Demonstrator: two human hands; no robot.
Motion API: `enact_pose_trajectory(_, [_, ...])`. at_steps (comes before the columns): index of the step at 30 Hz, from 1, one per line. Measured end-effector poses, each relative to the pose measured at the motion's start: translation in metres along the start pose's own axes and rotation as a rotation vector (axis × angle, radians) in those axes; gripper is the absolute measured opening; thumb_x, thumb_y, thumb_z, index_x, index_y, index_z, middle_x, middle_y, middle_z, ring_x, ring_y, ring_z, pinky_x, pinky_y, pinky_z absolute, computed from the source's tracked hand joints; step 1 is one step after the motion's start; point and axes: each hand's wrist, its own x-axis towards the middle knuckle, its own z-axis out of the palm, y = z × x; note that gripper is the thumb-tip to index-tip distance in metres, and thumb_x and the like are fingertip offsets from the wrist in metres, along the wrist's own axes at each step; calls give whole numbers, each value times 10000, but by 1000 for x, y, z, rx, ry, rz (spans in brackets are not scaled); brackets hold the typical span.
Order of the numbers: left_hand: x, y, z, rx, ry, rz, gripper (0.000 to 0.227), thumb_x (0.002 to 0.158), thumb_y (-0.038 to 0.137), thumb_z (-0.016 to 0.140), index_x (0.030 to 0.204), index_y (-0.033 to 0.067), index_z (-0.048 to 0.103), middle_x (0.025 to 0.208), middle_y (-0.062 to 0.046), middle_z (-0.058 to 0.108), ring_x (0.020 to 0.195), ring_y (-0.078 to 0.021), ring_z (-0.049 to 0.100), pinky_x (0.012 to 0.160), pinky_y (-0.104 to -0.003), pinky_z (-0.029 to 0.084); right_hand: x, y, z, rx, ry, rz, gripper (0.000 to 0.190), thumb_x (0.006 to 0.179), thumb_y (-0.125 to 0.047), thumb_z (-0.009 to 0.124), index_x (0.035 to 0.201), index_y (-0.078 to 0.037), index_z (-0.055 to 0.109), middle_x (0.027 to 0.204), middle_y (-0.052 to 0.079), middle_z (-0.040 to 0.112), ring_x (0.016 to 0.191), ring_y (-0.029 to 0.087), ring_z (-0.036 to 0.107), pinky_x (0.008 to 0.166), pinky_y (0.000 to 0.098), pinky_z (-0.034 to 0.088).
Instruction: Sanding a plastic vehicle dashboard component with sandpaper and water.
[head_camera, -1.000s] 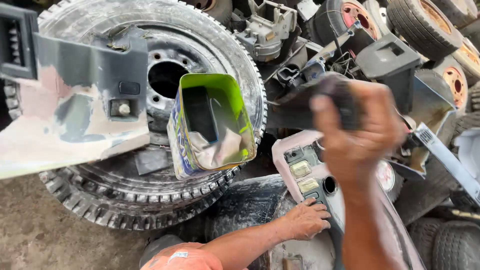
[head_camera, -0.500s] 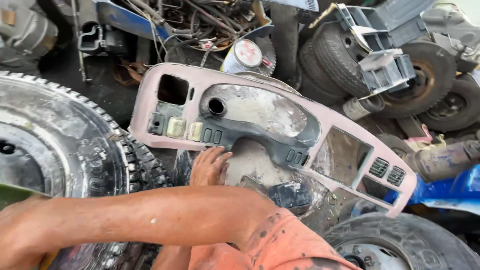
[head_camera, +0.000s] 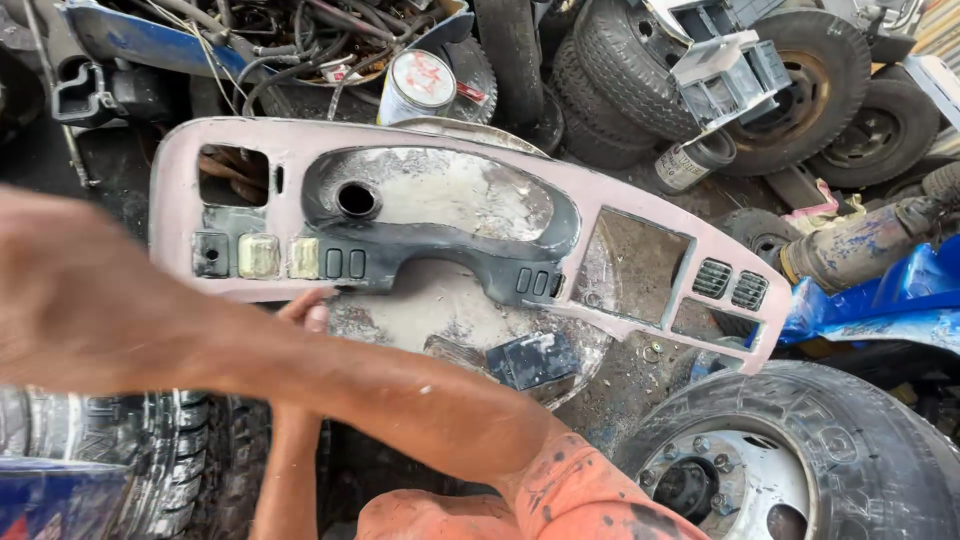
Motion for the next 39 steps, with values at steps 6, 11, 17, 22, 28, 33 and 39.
enact_pose_trajectory(6, [5, 79, 41, -961, -47, -85, 477, 1019, 353, 631, 1332, -5, 612, 1178, -91, 689, 1033, -179, 651, 896, -323, 535, -122, 33, -189, -132, 141, 4, 437, 940, -83, 692, 1369, -132, 627, 1400, 110, 606, 1171, 219, 702, 933, 280, 604])
enact_pose_trajectory(11, [21, 105, 152, -1091, -306, -182, 585, 1005, 484, 523, 1318, -6, 584, 1224, -149, 687, 1114, -251, 694, 1001, -387, 572, -220, 74, -279, -389, 152, -5, 580, 795, 16, 788, 1344, -77, 627, 1417, 161, 581, 1310, 347, 635, 1063, 397, 582])
enact_pose_trajectory(17, [-2, 84, 312, -736, -383, -339, 211, 989, 111, 634, 1148, -17, 685, 990, -135, 750, 841, -198, 717, 762, -331, 607, -313, 124, -369, -659, 94, 177, 808, 699, 89, 725, 1470, -5, 500, 1388, 208, 508, 1377, 406, 511, 1190, 479, 440])
enact_pose_trajectory(22, [-22, 48, 381, -603, -378, -350, 164, 971, 117, 710, 1077, -7, 706, 924, -71, 720, 760, -148, 638, 675, -333, 546, -344, 115, -434, -657, -1, 311, 900, 675, -148, 823, 1469, -21, 420, 1411, 255, 409, 1378, 466, 388, 1124, 548, 377])
enact_pose_trajectory(28, [-39, 55, 408, -728, -470, -269, 223, 947, 154, 737, 1121, 14, 726, 1007, -10, 742, 867, -83, 654, 791, -278, 560, -356, 155, -480, -177, 368, 583, 897, 880, -393, 781, 1588, -39, 359, 1582, 177, 471, 1451, 288, 502, 1197, 441, 434])
enact_pose_trajectory(33, [-27, 56, 429, -755, -492, -221, 244, 958, 175, 734, 1130, 4, 715, 1005, -10, 740, 873, -83, 654, 789, -283, 563, -332, 214, -516, 194, 411, 664, 601, 829, -191, 885, 1286, 36, 568, 1215, 123, 661, 1112, 186, 646, 982, 351, 549])
enact_pose_trajectory(39, [-17, 51, 410, -656, -415, -131, 297, 1021, 247, 632, 1207, 19, 672, 1048, -11, 708, 926, -70, 625, 811, -253, 550, -292, 226, -512, 100, 127, 720, 339, 824, -101, 917, 1001, 22, 656, 930, 36, 679, 849, 107, 636, 750, 279, 563])
